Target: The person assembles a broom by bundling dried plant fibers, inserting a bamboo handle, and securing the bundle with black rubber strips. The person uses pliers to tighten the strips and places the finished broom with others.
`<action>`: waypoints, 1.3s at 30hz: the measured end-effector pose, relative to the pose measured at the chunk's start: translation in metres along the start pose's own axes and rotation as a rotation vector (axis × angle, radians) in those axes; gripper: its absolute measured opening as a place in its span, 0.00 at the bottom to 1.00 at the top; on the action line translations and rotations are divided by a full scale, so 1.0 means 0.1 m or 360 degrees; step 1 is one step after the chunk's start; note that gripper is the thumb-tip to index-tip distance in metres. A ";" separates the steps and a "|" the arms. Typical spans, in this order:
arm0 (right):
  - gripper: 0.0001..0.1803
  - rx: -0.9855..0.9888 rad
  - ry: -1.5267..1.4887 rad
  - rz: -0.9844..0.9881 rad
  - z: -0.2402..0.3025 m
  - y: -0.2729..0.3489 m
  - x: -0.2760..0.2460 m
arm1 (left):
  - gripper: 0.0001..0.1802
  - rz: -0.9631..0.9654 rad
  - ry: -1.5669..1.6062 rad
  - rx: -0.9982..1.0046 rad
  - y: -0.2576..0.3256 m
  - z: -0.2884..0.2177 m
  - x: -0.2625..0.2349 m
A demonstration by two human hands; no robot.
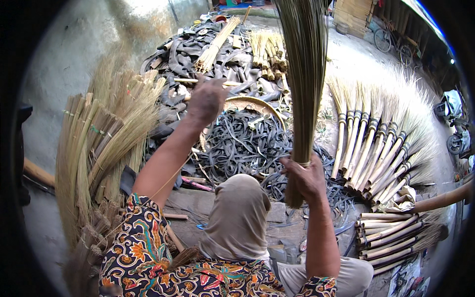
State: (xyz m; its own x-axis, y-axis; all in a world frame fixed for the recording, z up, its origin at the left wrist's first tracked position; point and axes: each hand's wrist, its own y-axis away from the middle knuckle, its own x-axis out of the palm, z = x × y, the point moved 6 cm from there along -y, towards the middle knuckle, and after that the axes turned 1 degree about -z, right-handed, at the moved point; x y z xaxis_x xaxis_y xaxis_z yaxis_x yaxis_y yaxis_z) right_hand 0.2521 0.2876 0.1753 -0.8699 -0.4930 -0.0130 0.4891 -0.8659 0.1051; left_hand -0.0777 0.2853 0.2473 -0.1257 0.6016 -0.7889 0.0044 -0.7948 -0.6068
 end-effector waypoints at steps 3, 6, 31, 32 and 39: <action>0.24 -0.0031 -0.0375 0.0354 0.34 0.06 0.40 | 0.12 0.0067 -0.0022 0.0091 -0.20 -0.48 0.20; 0.25 -0.0010 -0.0521 0.0442 0.54 0.11 0.65 | 0.08 -0.0402 0.0035 0.0060 -0.35 -0.92 0.13; 0.30 -0.0236 -0.0146 -0.0469 0.24 -0.30 -1.05 | 0.18 0.2379 0.2722 -0.0442 1.50 -2.07 -0.23; 0.33 -0.0382 -0.0164 -0.0378 0.30 -0.28 -1.04 | 0.19 0.1985 0.2696 -0.0557 1.39 -2.04 -0.12; 0.32 -0.0218 0.0022 -0.0432 -0.20 0.11 -0.57 | 0.47 0.0422 0.2698 -0.1201 0.50 -1.71 0.27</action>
State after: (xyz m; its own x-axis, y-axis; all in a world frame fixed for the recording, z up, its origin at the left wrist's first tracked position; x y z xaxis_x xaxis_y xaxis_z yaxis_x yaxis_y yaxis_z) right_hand 0.3082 0.3050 0.1572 -0.9695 -0.2425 -0.0358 0.2438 -0.9690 -0.0392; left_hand 0.0889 0.2757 0.1793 0.9391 0.2902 0.1840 0.2961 -0.9551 -0.0048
